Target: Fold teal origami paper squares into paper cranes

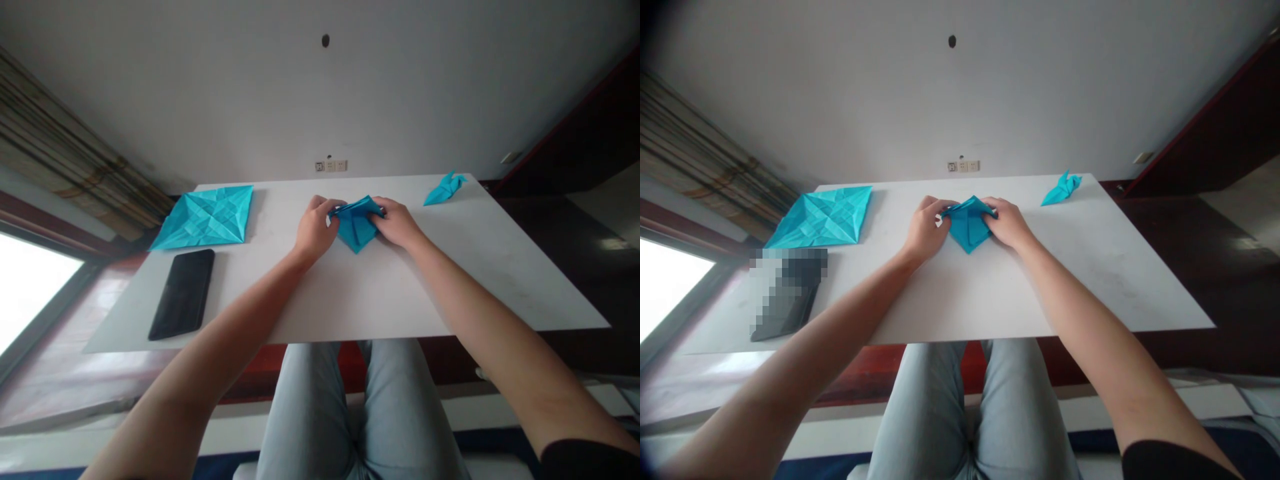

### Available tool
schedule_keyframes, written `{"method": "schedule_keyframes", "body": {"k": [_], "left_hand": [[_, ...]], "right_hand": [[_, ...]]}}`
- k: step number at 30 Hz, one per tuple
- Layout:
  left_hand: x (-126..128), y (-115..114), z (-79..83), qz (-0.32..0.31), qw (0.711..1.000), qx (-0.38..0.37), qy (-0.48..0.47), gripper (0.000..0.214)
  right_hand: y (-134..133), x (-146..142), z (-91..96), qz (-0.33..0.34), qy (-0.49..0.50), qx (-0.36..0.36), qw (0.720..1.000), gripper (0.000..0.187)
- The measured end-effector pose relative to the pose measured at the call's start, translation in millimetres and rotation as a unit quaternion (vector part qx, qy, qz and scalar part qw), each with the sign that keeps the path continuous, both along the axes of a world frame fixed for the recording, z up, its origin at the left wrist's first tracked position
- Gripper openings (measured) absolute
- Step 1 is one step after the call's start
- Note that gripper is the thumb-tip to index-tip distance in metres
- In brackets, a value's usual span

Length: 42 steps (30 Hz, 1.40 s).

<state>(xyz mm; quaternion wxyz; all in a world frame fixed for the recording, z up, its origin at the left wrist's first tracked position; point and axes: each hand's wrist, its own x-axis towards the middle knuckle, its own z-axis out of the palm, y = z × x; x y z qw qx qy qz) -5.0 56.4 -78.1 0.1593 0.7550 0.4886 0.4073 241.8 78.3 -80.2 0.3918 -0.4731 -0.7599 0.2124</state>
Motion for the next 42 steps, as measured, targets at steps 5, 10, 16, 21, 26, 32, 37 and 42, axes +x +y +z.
{"method": "schedule_keyframes", "body": {"k": [5,10,16,21,26,32,37,42], "left_hand": [[-4.3,-2.9,11.3,-0.027,0.998,0.039,0.031,0.055],[-5.6,-6.2,19.0,-0.049,0.994,0.002,0.103,0.055],[-8.6,-6.8,19.9,-0.052,0.986,-0.067,0.144,0.049],[-5.2,-11.9,19.3,-0.031,0.98,-0.059,0.187,0.041],[-5.2,-13.6,11.6,-0.107,0.958,-0.077,0.253,0.068],[-13.1,-8.1,-0.9,-0.082,0.95,-0.12,0.275,0.081],[-22.1,-0.2,-7.5,-0.046,0.951,-0.113,0.284,0.067],[-23.7,0.8,-0.7,-0.051,0.96,-0.074,0.265,0.063]], "right_hand": [[-0.1,6.1,1.1,0.053,-0.057,0.019,0.997,0.039],[4.6,18.0,-2.1,0.068,-0.065,0.025,0.995,0.053],[14.0,38.7,-0.2,0.068,-0.115,0.032,0.991,0.046],[13.2,39.0,1.3,0.084,-0.147,0.019,0.985,0.038],[7.7,32.3,-4.1,0.066,-0.163,0.04,0.984,0.031],[10.9,37.2,-15.2,0.032,-0.205,0.032,0.978,0.046],[8.0,33.7,-15.9,0.037,-0.21,0.025,0.977,0.046],[5.5,28.8,-14.4,0.049,-0.213,0.024,0.976,0.041]]}}
